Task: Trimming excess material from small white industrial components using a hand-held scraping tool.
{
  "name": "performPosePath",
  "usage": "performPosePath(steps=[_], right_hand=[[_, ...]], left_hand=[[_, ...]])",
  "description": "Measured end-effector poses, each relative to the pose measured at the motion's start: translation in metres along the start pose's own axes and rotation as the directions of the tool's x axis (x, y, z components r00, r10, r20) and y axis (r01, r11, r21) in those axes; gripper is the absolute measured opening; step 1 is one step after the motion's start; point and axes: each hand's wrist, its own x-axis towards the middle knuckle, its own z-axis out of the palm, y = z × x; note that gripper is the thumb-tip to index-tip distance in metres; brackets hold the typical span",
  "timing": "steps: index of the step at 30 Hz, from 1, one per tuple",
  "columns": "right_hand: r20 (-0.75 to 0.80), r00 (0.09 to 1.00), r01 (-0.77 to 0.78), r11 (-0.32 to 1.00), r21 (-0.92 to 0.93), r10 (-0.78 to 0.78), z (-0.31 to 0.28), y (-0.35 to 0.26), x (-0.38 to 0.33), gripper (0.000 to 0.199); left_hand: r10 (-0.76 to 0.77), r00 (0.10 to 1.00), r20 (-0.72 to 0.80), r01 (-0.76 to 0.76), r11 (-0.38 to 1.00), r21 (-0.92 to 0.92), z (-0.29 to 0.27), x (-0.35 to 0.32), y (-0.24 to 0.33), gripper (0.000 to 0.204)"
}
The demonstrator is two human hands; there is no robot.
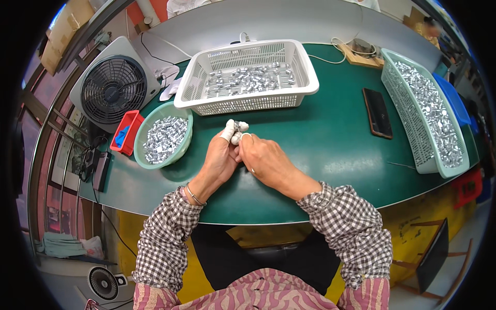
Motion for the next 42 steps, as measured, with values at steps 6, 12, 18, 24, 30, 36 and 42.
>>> performPosePath(steps=[6,12,18,24,30,36,42], right_hand=[[0.025,1.0,-0.001,0.996,-0.084,0.003,-0.004,-0.003,-0.002,0.015],[0.063,0.998,-0.009,0.961,-0.276,0.027,0.0,-0.009,-0.002,0.015],[0.055,0.998,0.026,0.945,-0.327,-0.009,0.001,-0.01,-0.006,0.015],[0.077,0.997,0.005,0.962,-0.275,0.017,-0.004,-0.013,-0.006,0.017],[0.012,1.0,-0.018,0.99,-0.142,0.02,-0.003,-0.003,-0.005,0.015],[-0.02,0.999,-0.052,0.997,-0.065,0.051,-0.011,-0.003,-0.002,0.016],[-0.021,1.0,-0.016,0.999,0.044,0.017,-0.014,0.0,-0.003,0.014]], left_hand=[[0.05,0.999,-0.008,-0.05,0.999,-0.009,-0.001,0.0,-0.001,0.033],[0.029,0.998,-0.062,-0.022,0.994,0.111,0.004,-0.003,-0.005,0.033],[0.023,0.995,-0.094,-0.01,0.99,0.141,0.01,-0.004,-0.004,0.034],[0.018,1.0,-0.018,-0.016,0.994,0.109,0.002,-0.003,-0.002,0.034],[0.001,0.998,0.062,-0.006,0.997,0.082,0.001,-0.002,0.002,0.034],[-0.078,0.991,0.108,0.067,0.993,0.098,0.006,-0.003,0.006,0.034],[-0.09,0.984,0.156,0.092,0.996,-0.004,0.003,-0.001,0.006,0.034]])
